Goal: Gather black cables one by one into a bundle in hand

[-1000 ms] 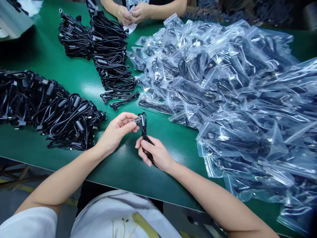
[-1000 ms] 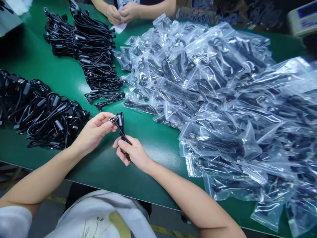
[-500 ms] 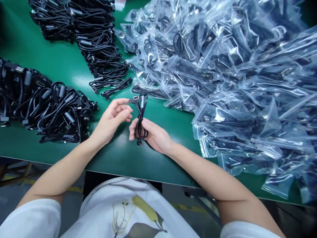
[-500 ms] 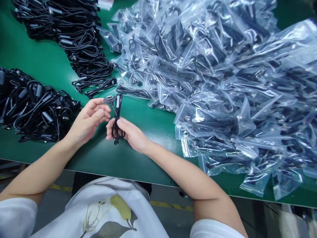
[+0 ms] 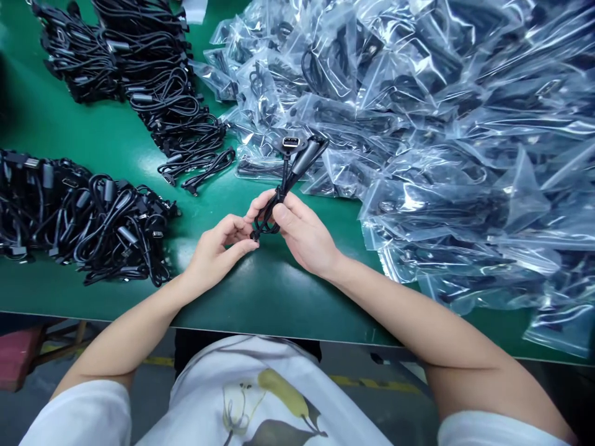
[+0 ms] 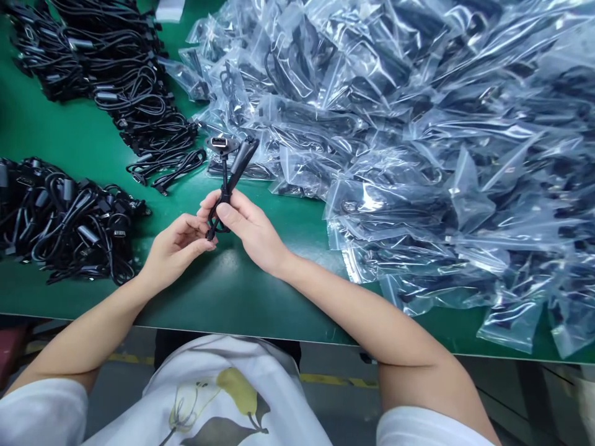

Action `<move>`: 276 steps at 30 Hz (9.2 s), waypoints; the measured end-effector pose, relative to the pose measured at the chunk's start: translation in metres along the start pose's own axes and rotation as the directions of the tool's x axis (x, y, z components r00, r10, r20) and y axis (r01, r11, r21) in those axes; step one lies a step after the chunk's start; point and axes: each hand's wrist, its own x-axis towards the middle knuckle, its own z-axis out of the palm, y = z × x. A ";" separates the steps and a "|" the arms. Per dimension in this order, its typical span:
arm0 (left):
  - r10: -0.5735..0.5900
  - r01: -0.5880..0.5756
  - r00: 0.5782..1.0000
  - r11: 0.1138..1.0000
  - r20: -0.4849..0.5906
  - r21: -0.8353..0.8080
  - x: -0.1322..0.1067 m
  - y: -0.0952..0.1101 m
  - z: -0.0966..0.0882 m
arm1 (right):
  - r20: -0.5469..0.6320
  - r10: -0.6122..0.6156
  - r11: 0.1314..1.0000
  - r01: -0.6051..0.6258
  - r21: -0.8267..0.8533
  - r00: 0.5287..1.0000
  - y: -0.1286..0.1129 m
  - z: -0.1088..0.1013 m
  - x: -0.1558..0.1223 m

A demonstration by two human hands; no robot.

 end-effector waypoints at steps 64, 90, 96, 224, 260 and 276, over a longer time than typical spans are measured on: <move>-0.015 -0.055 0.989 0.893 -0.150 -0.448 0.009 0.002 -0.012 | 0.083 0.068 0.642 0.020 -0.766 0.994 0.008 0.014 -0.013; -0.145 0.216 0.932 0.958 0.333 -0.186 -0.016 0.015 0.015 | -0.026 0.128 0.934 -0.112 0.339 0.991 -0.007 0.009 0.000; -0.091 0.112 0.962 0.992 0.258 -0.066 -0.015 0.015 0.016 | 0.017 0.149 0.917 -0.145 0.371 0.989 0.002 0.008 0.000; -0.117 0.106 0.993 0.911 -0.004 -0.399 0.009 0.005 -0.021 | 0.148 0.439 0.898 -0.439 -0.030 0.886 0.034 0.007 -0.007; -0.104 0.173 0.953 0.958 0.284 -0.230 -0.003 0.002 -0.011 | -0.002 -0.018 0.981 0.017 -0.194 1.000 -0.025 -0.005 -0.007; 0.537 0.043 0.746 0.551 -0.394 0.834 -0.081 -0.005 -0.056 | 0.010 0.544 0.837 -0.544 0.054 0.839 0.016 -0.005 0.006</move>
